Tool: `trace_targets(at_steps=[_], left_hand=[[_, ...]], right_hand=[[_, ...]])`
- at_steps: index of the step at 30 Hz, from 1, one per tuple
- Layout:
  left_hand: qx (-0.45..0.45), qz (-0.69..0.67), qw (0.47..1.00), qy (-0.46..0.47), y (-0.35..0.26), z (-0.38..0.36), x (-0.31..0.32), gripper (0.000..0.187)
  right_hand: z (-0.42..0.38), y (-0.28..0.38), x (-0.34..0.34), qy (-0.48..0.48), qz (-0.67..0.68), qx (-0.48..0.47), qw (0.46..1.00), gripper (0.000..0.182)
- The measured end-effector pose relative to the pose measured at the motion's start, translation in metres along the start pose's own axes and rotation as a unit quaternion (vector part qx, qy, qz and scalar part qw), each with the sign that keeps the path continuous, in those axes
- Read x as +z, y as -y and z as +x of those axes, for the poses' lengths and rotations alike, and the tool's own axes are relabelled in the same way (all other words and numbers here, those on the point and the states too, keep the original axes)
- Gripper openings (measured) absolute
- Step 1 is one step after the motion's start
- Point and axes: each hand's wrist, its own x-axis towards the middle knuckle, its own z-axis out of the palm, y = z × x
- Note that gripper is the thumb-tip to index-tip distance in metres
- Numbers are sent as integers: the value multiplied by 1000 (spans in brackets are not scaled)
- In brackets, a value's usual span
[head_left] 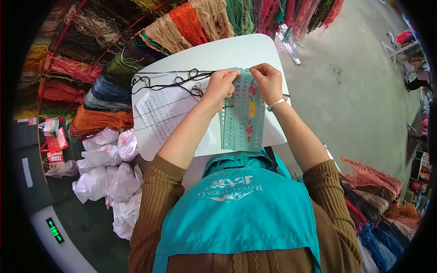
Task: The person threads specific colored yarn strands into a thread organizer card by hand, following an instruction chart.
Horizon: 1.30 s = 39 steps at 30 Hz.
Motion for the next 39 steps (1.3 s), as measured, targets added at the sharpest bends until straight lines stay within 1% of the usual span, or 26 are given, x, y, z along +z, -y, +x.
trace_targets(at_steps=[1,3,6,9,10,12,13,15,16,19,22,25,27,30,34,36,37,39], left_hand=[[-8,-9,1000,-4,-1,1,2,27],[-25,-28,999,-12,-5,2,6,31],[-53,17,998,15,-6,10,3,31],[-35,101,994,28,-5,15,7,26],[6,135,991,9,0,19,8,25],[90,201,975,-27,8,25,10,23],[90,210,973,-32,10,29,9,23],[91,229,968,-44,8,28,9,23],[89,223,970,-34,8,30,8,24],[80,197,977,-6,8,35,4,24],[57,170,984,14,1,31,6,22],[28,170,985,27,-4,32,7,18],[12,177,984,36,-4,33,5,15],[14,181,982,43,-2,37,3,13],[104,247,963,12,9,46,-3,13],[131,286,949,-19,6,41,-9,15],[134,272,953,-21,7,39,-12,15],[141,246,959,-24,4,37,-16,15]], right_hand=[[7,-12,3,-9,-9,-5,1000,14],[7,-11,4,2,-34,2,999,13],[2,-4,6,5,-66,6,998,13],[-1,-6,7,-4,-73,-13,997,12],[-2,-7,6,-7,-71,-22,997,12],[-4,-1,5,-15,-56,-1,998,12],[-4,1,5,-19,-48,10,999,12],[-4,-4,6,-23,-56,-10,998,13],[-4,-7,7,-25,-60,-21,998,13],[-7,-1,6,-18,-42,-4,999,13],[-8,-1,7,-34,-59,-58,996,12],[-9,1,5,-13,-39,-34,999,11],[-8,-2,5,-11,-20,-37,999,11],[-9,0,4,5,-1,-16,1000,11],[-3,-5,2,52,-15,17,998,13],[1,-3,1,69,-94,2,993,16],[2,-2,1,78,-132,-5,988,18],[2,13,0,102,-169,15,980,22]])
